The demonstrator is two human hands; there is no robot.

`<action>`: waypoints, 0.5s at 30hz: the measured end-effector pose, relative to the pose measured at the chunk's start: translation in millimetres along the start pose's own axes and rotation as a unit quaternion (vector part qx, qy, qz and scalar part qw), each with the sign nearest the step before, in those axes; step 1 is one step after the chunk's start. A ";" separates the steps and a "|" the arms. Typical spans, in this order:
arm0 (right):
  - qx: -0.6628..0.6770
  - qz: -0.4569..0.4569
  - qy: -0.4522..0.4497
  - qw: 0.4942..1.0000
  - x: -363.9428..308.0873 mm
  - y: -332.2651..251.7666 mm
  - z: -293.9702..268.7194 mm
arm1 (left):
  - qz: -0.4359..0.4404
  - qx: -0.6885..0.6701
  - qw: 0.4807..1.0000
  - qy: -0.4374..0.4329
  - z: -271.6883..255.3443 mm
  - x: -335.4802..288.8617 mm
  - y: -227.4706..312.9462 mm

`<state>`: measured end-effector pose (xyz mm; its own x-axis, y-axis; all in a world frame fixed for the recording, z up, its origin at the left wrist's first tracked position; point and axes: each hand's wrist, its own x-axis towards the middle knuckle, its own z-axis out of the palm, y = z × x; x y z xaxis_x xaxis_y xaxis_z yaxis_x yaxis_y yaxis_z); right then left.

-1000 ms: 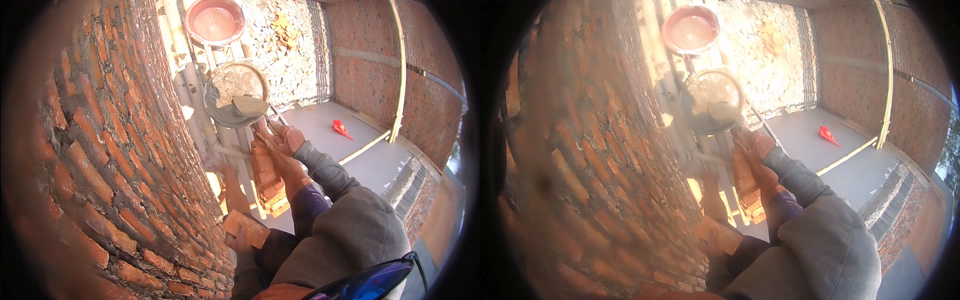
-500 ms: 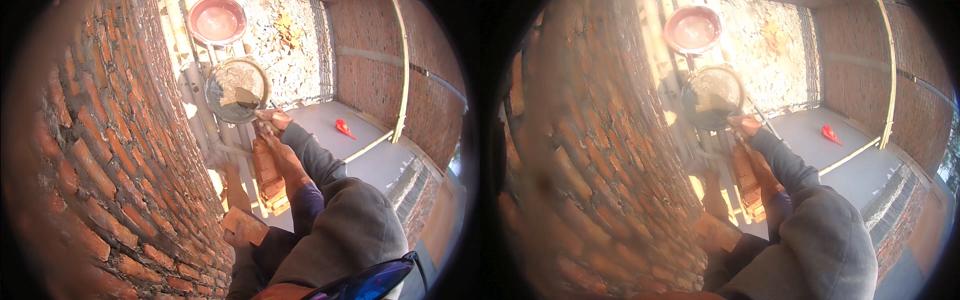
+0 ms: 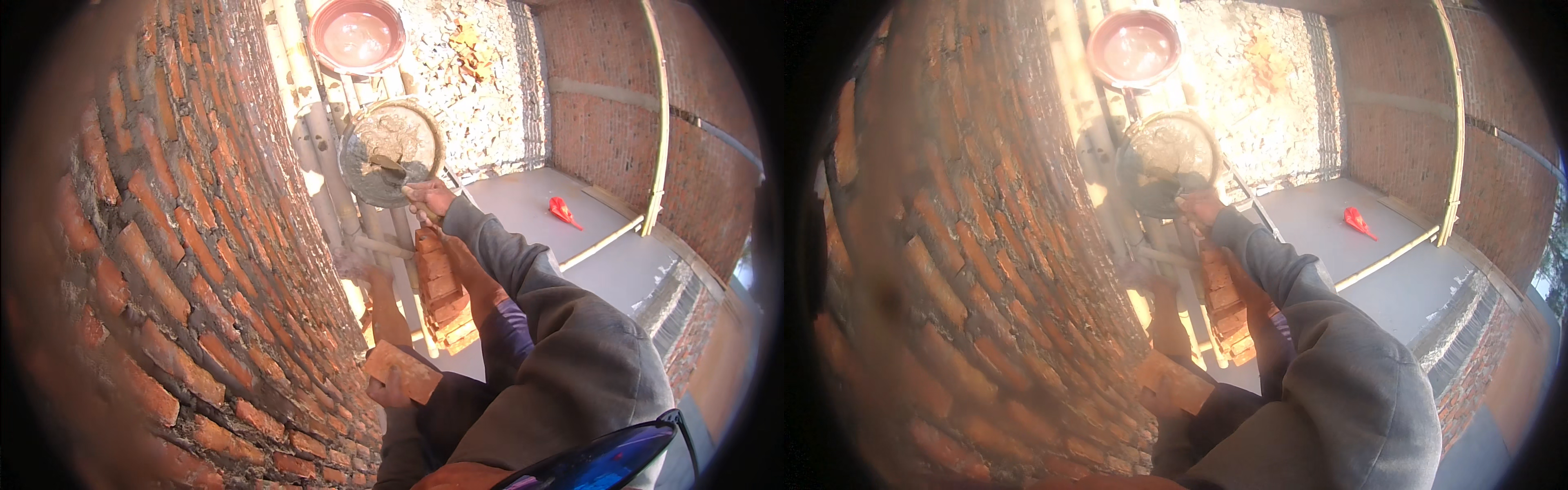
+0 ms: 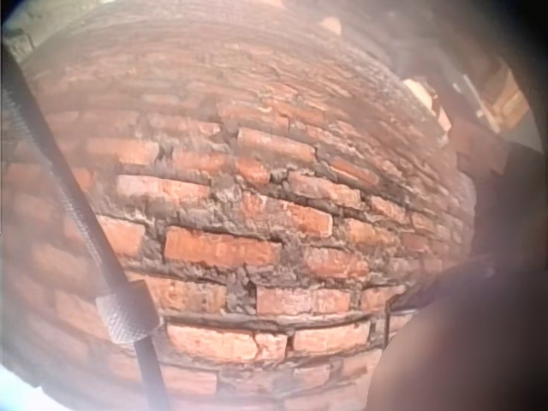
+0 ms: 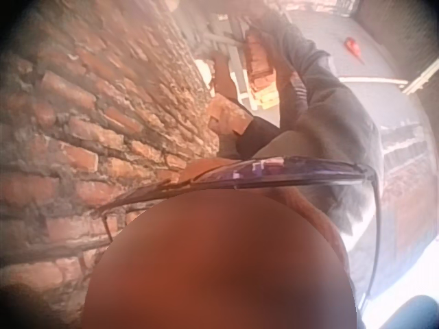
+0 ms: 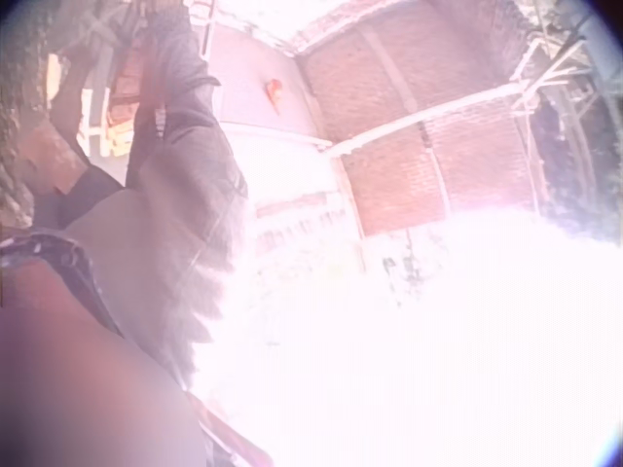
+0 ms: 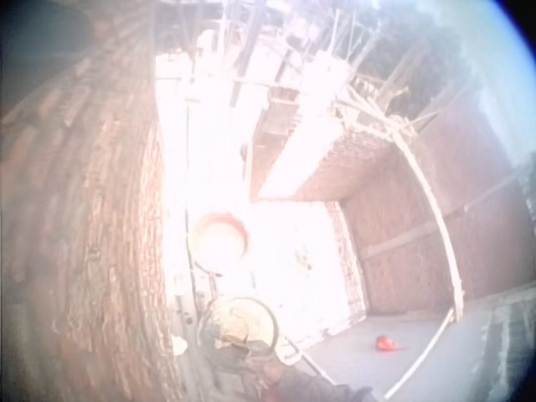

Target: The person scoops mortar from a pan with a trowel, spreads it on a brick, and places the brick onto a partially built wall. The person repeats this process, tapping bricks into alignment and scraping excess mortar.

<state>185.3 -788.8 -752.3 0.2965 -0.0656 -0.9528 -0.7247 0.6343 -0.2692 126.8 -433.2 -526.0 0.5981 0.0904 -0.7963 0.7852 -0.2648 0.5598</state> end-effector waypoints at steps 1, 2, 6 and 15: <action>-0.019 0.039 0.010 0.999 -26.7 -13.6 -12.5 | 0.009 -0.008 1.000 0.018 3.0 0.8 -3.2; -0.113 0.011 -0.018 0.993 -57.1 -26.7 -28.0 | 0.031 -0.023 0.998 0.040 6.3 2.1 -6.1; -0.346 -0.152 -0.019 0.926 -86.5 -56.5 -54.3 | 0.057 -0.034 0.992 0.110 16.7 2.2 -17.7; -0.484 -0.186 0.150 0.842 83.7 48.2 40.1 | 0.022 -0.001 0.999 0.035 13.8 3.4 5.7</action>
<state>200.2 -732.9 -839.4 0.5494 -0.4050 -0.7309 -0.8270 -0.3883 -0.4065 131.1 -447.6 -528.7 0.6410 0.1450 -0.7537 0.7587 -0.2683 0.5936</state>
